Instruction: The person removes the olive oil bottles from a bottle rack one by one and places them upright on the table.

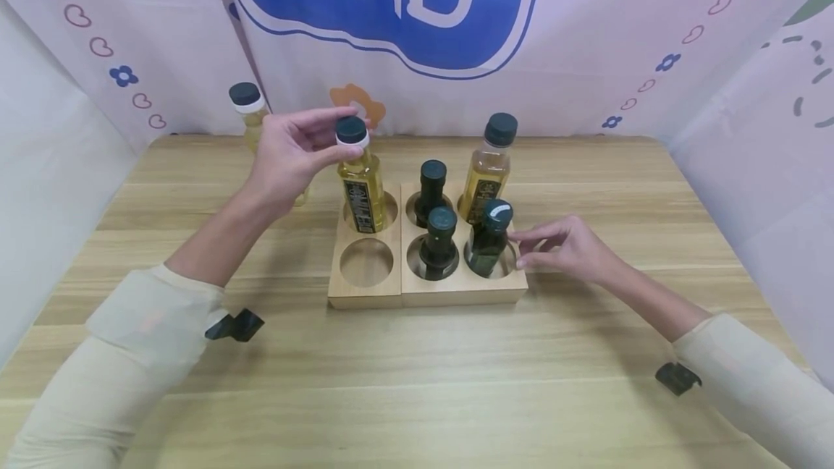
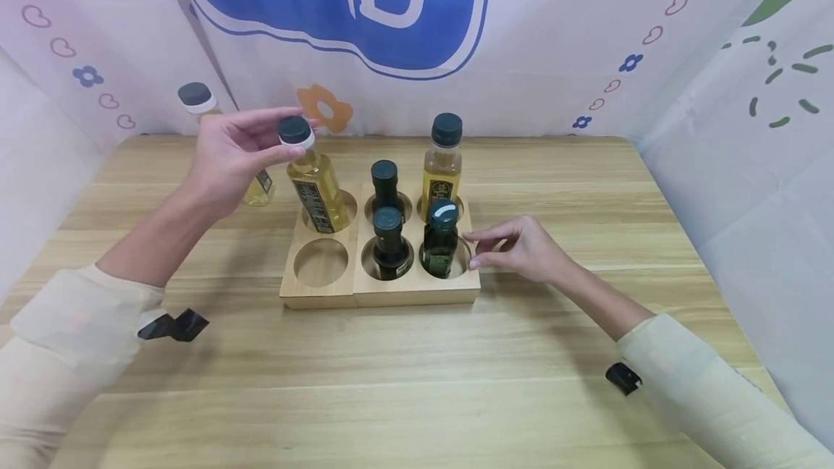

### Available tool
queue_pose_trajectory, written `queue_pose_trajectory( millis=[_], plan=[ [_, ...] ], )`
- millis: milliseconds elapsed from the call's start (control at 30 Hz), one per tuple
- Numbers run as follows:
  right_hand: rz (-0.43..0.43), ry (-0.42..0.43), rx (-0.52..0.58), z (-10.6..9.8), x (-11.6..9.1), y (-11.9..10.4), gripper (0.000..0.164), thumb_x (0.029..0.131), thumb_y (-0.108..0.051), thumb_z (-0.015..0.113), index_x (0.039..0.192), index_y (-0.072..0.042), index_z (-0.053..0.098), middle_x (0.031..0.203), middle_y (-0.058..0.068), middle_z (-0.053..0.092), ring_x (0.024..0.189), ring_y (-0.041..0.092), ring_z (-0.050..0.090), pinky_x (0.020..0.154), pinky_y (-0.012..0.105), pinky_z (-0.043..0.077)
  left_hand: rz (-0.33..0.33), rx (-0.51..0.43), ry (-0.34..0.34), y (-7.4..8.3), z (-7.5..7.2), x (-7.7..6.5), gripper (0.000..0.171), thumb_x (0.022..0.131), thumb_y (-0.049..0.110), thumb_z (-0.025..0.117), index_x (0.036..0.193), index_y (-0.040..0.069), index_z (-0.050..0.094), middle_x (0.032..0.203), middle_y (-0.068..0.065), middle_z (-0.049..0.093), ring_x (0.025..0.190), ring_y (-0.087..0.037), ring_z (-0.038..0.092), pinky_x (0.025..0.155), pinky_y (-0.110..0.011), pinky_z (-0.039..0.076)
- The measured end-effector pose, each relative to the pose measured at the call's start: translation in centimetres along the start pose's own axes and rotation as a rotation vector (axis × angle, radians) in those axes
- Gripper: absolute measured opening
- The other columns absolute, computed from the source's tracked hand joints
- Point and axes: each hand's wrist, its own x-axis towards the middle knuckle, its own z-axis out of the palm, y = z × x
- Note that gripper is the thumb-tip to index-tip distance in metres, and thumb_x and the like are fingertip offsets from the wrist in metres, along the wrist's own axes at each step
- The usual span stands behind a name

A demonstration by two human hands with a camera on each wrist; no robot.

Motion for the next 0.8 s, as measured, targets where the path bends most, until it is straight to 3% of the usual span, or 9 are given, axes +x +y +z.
queue_pose_trajectory(
  millis=[800],
  plan=[
    [0.004, -0.004, 0.007, -0.03, -0.02, -0.17, 0.040, 0.080, 0.000, 0.087, 0.117, 0.003, 0.075, 0.101, 0.018, 0.078, 0.081, 0.018, 0.076, 0.072, 0.029, 0.064, 0.008, 0.000, 0.012, 0.51, 0.19, 0.16, 0.039, 0.082, -0.018, 0.078, 0.115, 0.002, 0.077, 0.106, -0.010, 0.079, 0.093, -0.014, 0.078, 0.088, -0.025, 0.061]
  ],
)
